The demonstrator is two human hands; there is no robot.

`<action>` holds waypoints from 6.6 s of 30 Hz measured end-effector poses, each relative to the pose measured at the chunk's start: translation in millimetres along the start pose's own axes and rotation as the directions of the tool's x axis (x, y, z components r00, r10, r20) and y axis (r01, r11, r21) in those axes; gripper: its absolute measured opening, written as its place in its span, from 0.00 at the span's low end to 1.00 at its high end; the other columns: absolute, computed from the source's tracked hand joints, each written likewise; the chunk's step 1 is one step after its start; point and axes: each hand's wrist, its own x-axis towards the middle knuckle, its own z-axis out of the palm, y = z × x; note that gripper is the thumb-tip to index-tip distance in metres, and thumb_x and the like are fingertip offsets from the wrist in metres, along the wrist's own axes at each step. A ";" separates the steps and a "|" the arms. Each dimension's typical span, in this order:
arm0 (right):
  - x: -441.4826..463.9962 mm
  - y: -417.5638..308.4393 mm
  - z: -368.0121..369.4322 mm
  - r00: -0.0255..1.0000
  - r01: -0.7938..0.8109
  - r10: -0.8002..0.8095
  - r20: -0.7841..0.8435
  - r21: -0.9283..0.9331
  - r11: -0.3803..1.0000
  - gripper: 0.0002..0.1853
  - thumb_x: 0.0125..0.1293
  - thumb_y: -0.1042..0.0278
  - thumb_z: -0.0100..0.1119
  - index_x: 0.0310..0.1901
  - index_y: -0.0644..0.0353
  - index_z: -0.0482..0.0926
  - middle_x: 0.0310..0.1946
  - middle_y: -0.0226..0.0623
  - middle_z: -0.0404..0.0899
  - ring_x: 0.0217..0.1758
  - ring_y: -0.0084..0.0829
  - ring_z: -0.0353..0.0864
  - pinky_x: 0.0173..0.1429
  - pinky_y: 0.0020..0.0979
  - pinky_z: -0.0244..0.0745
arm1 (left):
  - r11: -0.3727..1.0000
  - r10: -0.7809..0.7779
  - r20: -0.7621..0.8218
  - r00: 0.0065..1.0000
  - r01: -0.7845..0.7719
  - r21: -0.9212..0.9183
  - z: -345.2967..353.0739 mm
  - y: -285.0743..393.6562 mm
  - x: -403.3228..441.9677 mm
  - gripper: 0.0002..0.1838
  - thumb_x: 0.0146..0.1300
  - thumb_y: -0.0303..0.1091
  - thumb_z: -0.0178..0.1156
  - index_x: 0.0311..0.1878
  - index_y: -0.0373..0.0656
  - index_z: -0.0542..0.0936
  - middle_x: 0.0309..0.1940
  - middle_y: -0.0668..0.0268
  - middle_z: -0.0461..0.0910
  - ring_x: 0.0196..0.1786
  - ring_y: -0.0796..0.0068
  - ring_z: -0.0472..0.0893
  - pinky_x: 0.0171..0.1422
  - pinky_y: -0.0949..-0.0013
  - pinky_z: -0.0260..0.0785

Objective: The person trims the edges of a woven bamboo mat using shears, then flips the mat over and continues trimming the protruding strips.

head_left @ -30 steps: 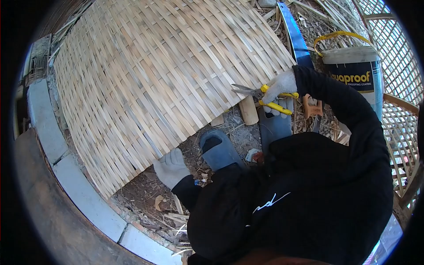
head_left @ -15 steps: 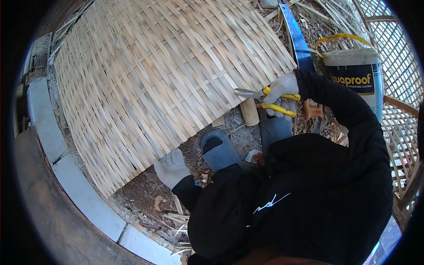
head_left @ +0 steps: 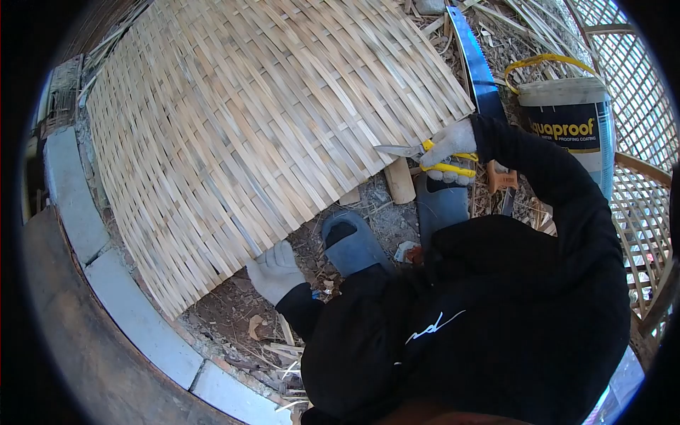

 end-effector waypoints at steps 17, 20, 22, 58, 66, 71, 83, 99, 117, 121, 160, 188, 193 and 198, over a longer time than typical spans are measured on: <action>-67.6 -5.7 -19.1 0.725 0.599 -0.370 -0.581 0.266 0.755 0.18 0.77 0.54 0.56 0.50 0.64 0.77 0.35 0.38 0.82 0.32 0.32 0.86 0.35 0.35 0.86 | 0.999 -0.017 -0.027 0.999 0.016 -0.040 -3.8 -5.6 9.4 0.47 0.70 0.61 0.59 0.75 0.30 0.58 0.74 0.43 0.57 0.76 0.47 0.62 0.81 0.47 0.57; -77.0 -19.4 -25.6 0.496 0.807 -0.353 -0.793 0.270 0.526 0.18 0.76 0.54 0.59 0.50 0.63 0.79 0.37 0.36 0.83 0.38 0.32 0.88 0.45 0.36 0.88 | 0.998 -0.025 -0.033 0.999 0.023 -0.056 0.0 -4.9 9.0 0.48 0.70 0.61 0.59 0.76 0.28 0.56 0.76 0.42 0.54 0.79 0.46 0.58 0.83 0.46 0.53; -86.2 -20.8 -33.2 0.435 0.736 -0.307 -0.846 0.138 0.662 0.18 0.75 0.54 0.60 0.50 0.62 0.79 0.39 0.36 0.84 0.40 0.33 0.89 0.46 0.35 0.88 | 0.998 -0.034 -0.056 0.998 0.031 -0.051 3.5 -4.9 7.5 0.49 0.70 0.61 0.58 0.76 0.28 0.55 0.77 0.42 0.52 0.79 0.47 0.57 0.83 0.46 0.52; -107.2 -163.9 268.5 0.684 0.724 -0.710 0.165 -0.043 0.688 0.21 0.67 0.59 0.67 0.54 0.66 0.77 0.35 0.45 0.84 0.39 0.38 0.88 0.42 0.38 0.84 | 0.990 -0.088 -0.117 0.989 0.100 0.101 -10.5 -17.5 26.9 0.35 0.75 0.53 0.56 0.75 0.37 0.66 0.68 0.55 0.72 0.72 0.57 0.69 0.77 0.53 0.59; -42.1 -165.3 200.8 0.668 0.523 -0.724 -0.172 -0.583 0.621 0.24 0.66 0.54 0.66 0.54 0.65 0.77 0.31 0.46 0.86 0.36 0.41 0.89 0.40 0.40 0.85 | 0.771 0.281 -0.014 0.960 -0.217 0.599 10.2 -4.1 31.5 0.36 0.75 0.49 0.56 0.76 0.31 0.64 0.73 0.50 0.67 0.75 0.52 0.66 0.80 0.54 0.56; 29.4 -129.8 49.1 0.382 -0.035 -0.666 -0.640 -0.730 0.682 0.27 0.67 0.44 0.58 0.45 0.67 0.82 0.32 0.53 0.86 0.40 0.51 0.88 0.48 0.44 0.82 | -0.038 0.539 0.454 0.709 -0.518 0.855 25.7 -25.2 41.1 0.39 0.74 0.46 0.58 0.77 0.28 0.60 0.76 0.38 0.60 0.80 0.42 0.58 0.84 0.52 0.49; 36.0 -138.0 -55.6 0.286 -0.375 -0.516 -0.807 -0.590 0.715 0.32 0.63 0.41 0.53 0.42 0.69 0.87 0.38 0.58 0.87 0.44 0.53 0.88 0.51 0.44 0.81 | -0.410 0.262 0.554 0.790 -0.428 0.805 33.5 -65.2 83.1 0.65 0.56 0.70 0.65 0.84 0.42 0.44 0.81 0.31 0.39 0.82 0.25 0.41 0.82 0.31 0.32; 25.5 -146.5 -55.9 0.301 -0.495 -0.489 -0.818 -0.573 0.653 0.24 0.65 0.51 0.56 0.49 0.62 0.88 0.49 0.53 0.87 0.53 0.49 0.87 0.57 0.46 0.80 | -0.419 0.268 0.560 0.784 -0.428 0.801 38.2 -63.2 78.5 0.63 0.57 0.68 0.66 0.84 0.41 0.46 0.80 0.30 0.41 0.81 0.24 0.43 0.82 0.31 0.33; 24.1 -140.5 -59.4 0.231 -0.510 -0.528 -0.817 -0.564 0.650 0.27 0.67 0.45 0.53 0.46 0.63 0.88 0.45 0.52 0.88 0.50 0.49 0.89 0.55 0.45 0.82 | -0.432 0.277 0.576 0.769 -0.436 0.789 37.4 -65.0 78.5 0.62 0.58 0.70 0.64 0.84 0.42 0.46 0.81 0.31 0.40 0.81 0.25 0.43 0.82 0.30 0.32; 22.3 -145.4 -52.8 0.238 -0.531 -0.498 -0.834 -0.541 0.652 0.24 0.66 0.49 0.58 0.50 0.61 0.88 0.49 0.52 0.88 0.54 0.47 0.88 0.58 0.44 0.81 | -0.439 0.287 0.591 0.754 -0.444 0.781 36.2 -65.5 79.2 0.62 0.58 0.71 0.63 0.84 0.41 0.47 0.81 0.31 0.40 0.81 0.25 0.43 0.82 0.30 0.33; 39.1 -185.0 -68.4 0.114 -0.580 -0.683 -0.721 -0.607 0.543 0.22 0.60 0.53 0.67 0.46 0.65 0.85 0.41 0.51 0.89 0.45 0.46 0.90 0.49 0.43 0.85 | -0.427 0.243 0.569 0.785 -0.440 0.790 38.6 -63.3 77.8 0.63 0.60 0.71 0.62 0.84 0.43 0.43 0.82 0.35 0.37 0.82 0.26 0.39 0.81 0.29 0.31; 70.2 -206.4 -54.8 0.319 -0.442 -0.602 -0.732 -0.677 0.589 0.23 0.63 0.49 0.62 0.44 0.64 0.89 0.42 0.51 0.89 0.47 0.47 0.89 0.52 0.43 0.83 | -0.466 0.265 0.570 0.777 -0.415 0.782 40.1 -64.5 74.1 0.61 0.62 0.70 0.62 0.84 0.42 0.46 0.82 0.35 0.40 0.81 0.25 0.42 0.81 0.30 0.35; 69.1 -197.8 -66.8 0.268 -0.317 -0.615 -0.742 -0.670 0.671 0.28 0.62 0.44 0.61 0.44 0.67 0.88 0.40 0.56 0.88 0.46 0.49 0.89 0.52 0.42 0.82 | -0.477 0.257 0.564 0.785 -0.404 0.780 41.6 -62.7 72.3 0.61 0.61 0.71 0.62 0.84 0.41 0.46 0.82 0.35 0.40 0.82 0.25 0.42 0.81 0.30 0.36; 37.9 -192.1 -63.2 0.285 -0.312 -0.618 -0.733 -0.680 0.663 0.34 0.60 0.36 0.60 0.40 0.69 0.88 0.33 0.57 0.86 0.39 0.49 0.88 0.47 0.43 0.81 | -0.463 0.253 0.554 0.793 -0.404 0.789 44.6 -62.4 70.2 0.60 0.62 0.70 0.62 0.84 0.40 0.46 0.82 0.35 0.41 0.81 0.25 0.43 0.81 0.29 0.36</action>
